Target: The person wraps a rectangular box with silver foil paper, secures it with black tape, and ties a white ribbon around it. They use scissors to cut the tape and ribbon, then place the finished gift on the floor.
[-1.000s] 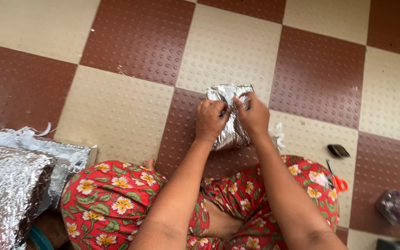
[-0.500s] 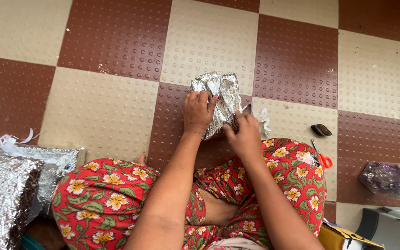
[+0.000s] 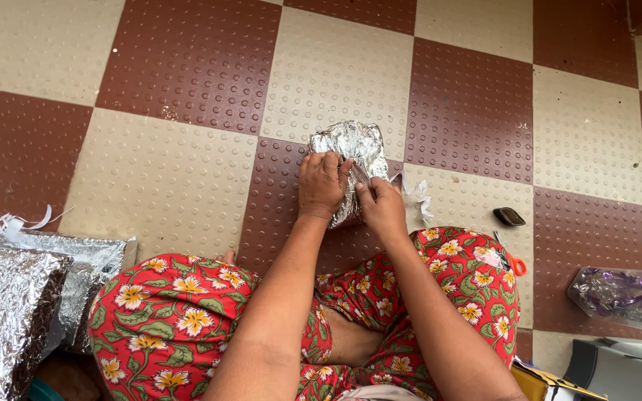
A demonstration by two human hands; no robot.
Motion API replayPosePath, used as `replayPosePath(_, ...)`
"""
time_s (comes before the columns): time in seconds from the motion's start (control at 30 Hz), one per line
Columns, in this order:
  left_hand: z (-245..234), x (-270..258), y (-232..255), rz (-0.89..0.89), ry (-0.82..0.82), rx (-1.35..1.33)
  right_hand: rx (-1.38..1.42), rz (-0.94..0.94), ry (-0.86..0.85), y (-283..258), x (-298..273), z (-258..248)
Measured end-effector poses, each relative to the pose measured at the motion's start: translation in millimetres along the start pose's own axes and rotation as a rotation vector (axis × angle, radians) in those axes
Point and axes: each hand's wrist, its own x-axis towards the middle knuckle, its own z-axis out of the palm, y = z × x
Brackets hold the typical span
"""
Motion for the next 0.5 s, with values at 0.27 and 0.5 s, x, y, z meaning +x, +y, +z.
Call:
replayPosePath(0.27, 4, 0, -2, -0.005, -0.029, 0.05, 0.342, 0.104, -0.036, 4, 12, 20)
replayPosePath(0.5, 1, 1, 0, -0.029, -0.054, 0.041, 0.55, 0.17, -0.029, 14, 46, 32)
